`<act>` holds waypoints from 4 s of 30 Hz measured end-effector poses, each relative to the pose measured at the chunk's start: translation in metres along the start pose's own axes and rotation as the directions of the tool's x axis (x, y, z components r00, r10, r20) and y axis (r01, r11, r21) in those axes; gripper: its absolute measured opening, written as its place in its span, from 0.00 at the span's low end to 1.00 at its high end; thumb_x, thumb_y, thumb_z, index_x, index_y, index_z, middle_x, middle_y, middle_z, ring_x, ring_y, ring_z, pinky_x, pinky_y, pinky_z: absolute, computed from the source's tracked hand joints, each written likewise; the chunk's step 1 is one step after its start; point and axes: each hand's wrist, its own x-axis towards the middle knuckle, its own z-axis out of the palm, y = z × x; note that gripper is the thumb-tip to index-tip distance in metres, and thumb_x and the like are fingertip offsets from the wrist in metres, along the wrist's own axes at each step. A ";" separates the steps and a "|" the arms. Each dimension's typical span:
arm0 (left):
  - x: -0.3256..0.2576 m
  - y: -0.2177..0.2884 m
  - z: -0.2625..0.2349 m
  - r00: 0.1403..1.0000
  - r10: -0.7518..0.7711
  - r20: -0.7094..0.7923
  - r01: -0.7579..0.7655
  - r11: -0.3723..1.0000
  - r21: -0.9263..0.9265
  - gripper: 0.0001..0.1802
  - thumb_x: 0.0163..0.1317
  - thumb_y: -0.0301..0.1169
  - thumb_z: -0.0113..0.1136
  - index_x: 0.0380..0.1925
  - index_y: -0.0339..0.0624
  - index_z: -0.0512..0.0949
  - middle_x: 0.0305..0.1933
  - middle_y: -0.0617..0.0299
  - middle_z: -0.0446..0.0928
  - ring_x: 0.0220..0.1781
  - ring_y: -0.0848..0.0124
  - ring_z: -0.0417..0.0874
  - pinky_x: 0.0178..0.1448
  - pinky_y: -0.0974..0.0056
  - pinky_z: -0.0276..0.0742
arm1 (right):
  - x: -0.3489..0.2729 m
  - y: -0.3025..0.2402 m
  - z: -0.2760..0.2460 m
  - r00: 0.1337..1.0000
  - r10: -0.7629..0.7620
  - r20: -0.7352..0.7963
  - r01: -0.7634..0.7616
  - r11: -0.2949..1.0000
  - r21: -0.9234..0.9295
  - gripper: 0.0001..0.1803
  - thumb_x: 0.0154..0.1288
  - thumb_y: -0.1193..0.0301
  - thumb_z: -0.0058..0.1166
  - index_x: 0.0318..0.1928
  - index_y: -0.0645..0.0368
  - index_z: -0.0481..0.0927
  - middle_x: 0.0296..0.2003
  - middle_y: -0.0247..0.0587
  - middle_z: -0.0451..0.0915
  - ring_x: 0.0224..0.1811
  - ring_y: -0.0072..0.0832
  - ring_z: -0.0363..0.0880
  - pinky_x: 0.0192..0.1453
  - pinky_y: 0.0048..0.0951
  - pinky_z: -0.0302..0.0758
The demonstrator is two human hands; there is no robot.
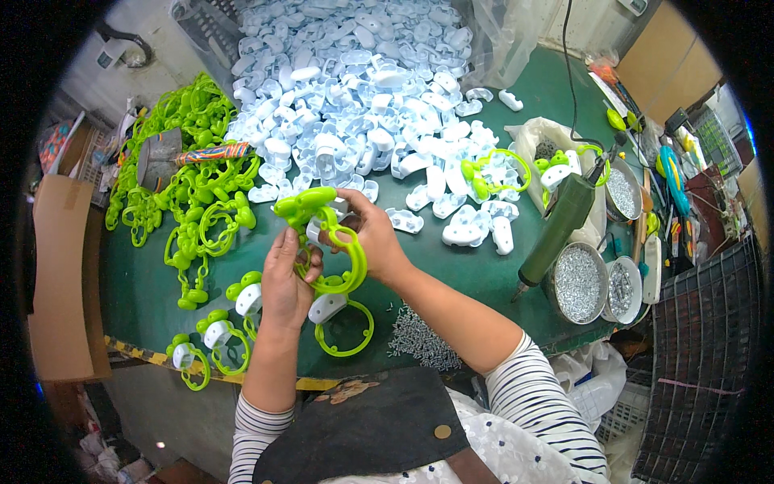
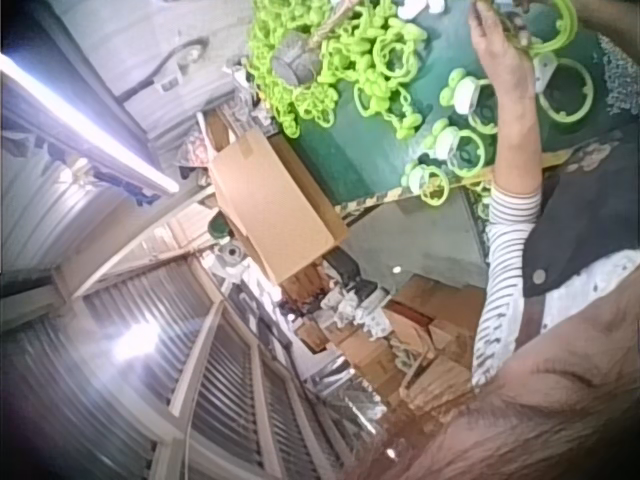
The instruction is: The person uses a handheld riveting tool to fasten white pacifier nipples to green plastic rings, then places the finished units into a basket. The person also manually assembles additional pacifiers by inserting nipples into rings and sets them on the table.
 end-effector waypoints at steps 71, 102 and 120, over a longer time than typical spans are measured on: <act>0.019 0.021 -0.036 0.952 0.233 -0.200 -0.136 0.904 0.406 0.26 0.71 0.41 0.58 0.60 0.32 0.72 0.36 0.65 0.77 0.27 0.81 0.72 0.27 0.75 0.64 | 0.033 -0.037 0.005 0.928 0.059 0.369 0.101 0.911 -0.399 0.18 0.68 0.70 0.60 0.54 0.63 0.75 0.40 0.39 0.83 0.36 0.21 0.80 0.43 0.26 0.77; 0.063 0.089 -0.159 0.891 0.401 0.211 0.088 -0.610 0.787 0.08 0.54 0.30 0.67 0.34 0.44 0.82 0.41 0.55 0.80 0.47 0.55 0.78 0.53 0.52 0.73 | 0.047 0.060 0.071 0.981 -0.040 0.192 0.176 0.614 -0.769 0.30 0.60 0.49 0.63 0.51 0.62 0.79 0.44 0.50 0.76 0.51 0.45 0.71 0.55 0.42 0.71; 0.029 0.066 0.005 0.980 0.184 0.082 -0.201 0.887 0.416 0.18 0.76 0.42 0.48 0.51 0.37 0.72 0.28 0.66 0.67 0.19 0.80 0.65 0.23 0.71 0.75 | 0.062 -0.072 -0.033 0.981 -0.108 0.159 0.124 0.988 -0.096 0.12 0.70 0.68 0.58 0.46 0.64 0.83 0.34 0.36 0.85 0.29 0.15 0.79 0.31 0.17 0.73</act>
